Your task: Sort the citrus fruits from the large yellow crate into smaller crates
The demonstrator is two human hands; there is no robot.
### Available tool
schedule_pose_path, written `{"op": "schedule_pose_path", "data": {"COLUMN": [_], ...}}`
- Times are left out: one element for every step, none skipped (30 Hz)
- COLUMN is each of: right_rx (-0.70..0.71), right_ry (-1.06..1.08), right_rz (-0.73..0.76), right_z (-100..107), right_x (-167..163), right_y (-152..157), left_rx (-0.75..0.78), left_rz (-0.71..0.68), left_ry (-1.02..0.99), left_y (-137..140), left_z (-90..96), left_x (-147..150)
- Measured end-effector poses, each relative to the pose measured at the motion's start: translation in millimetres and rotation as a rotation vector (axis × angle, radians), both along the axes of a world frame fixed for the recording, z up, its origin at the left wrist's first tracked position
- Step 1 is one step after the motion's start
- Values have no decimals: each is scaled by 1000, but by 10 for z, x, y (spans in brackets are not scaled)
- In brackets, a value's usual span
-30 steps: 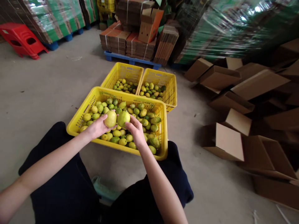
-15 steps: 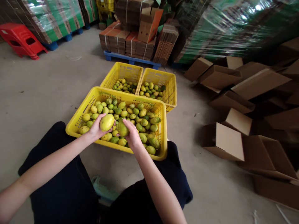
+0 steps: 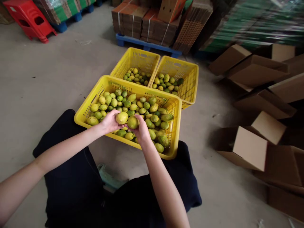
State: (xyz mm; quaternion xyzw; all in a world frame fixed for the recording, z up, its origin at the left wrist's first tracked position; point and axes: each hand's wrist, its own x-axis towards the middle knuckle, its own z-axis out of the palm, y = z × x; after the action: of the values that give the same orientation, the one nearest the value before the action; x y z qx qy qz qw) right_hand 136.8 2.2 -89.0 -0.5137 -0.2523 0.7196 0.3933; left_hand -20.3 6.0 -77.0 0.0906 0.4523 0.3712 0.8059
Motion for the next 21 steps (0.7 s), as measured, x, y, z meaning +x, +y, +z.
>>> {"op": "schedule_pose_path", "data": {"right_rx": [-19, -33, -44, -57, -75, -96, -120, -143, -156, -153, -128, -78, -2, 94, 201, 303, 398, 482, 557, 625, 684], "right_ry": [35, 63, 85, 98, 107, 113, 117, 119, 117, 111, 100, 77, 34, -25, -93, -160, -219, -266, -302, -331, -356], "right_rz": [20, 35, 41, 40, 36, 31, 25, 21, 22, 27, 30, 21, -10, -54, -99, -132, -147, -144, -129, -114, -108], "right_z": [-3, -8, -13, -18, -22, -24, -24, -22, -19, -14, -6, 5, 19, 38, 62, 90, 120, 152, 183, 212, 238], "right_x": [7, 15, 22, 27, 30, 29, 26, 20, 12, 5, -1, -4, -3, 3, 13, 26, 42, 58, 72, 84, 92], "right_y": [3, 6, 7, 8, 6, 3, -2, -8, -16, -25, -35, -46, -58, -70, -84, -97, -111, -125, -138, -150, -160], "left_rx": [-12, -20, -26, -31, -35, -40, -45, -51, -55, -45, -12, 49, 139, 248, 362, 469, 560, 632, 686, 726, 757], "left_rz": [-14, -24, -30, -36, -45, -58, -71, -84, -92, -89, -68, -29, 23, 83, 134, 160, 158, 137, 108, 83, 72], "left_ry": [4, 11, 17, 23, 28, 35, 48, 68, 94, 122, 149, 180, 218, 266, 320, 370, 407, 425, 426, 419, 413], "left_y": [2, 2, 0, -4, -10, -18, -28, -39, -51, -64, -78, -91, -104, -116, -126, -135, -143, -151, -159, -166, -172], "left_z": [6, 14, 21, 26, 29, 28, 24, 17, 9, 1, -3, -3, 5, 21, 45, 76, 112, 149, 185, 216, 240], "left_x": [-12, -26, -41, -55, -68, -79, -88, -94, -98, -99, -100, -101, -103, -108, -116, -125, -137, -149, -160, -171, -181]}}
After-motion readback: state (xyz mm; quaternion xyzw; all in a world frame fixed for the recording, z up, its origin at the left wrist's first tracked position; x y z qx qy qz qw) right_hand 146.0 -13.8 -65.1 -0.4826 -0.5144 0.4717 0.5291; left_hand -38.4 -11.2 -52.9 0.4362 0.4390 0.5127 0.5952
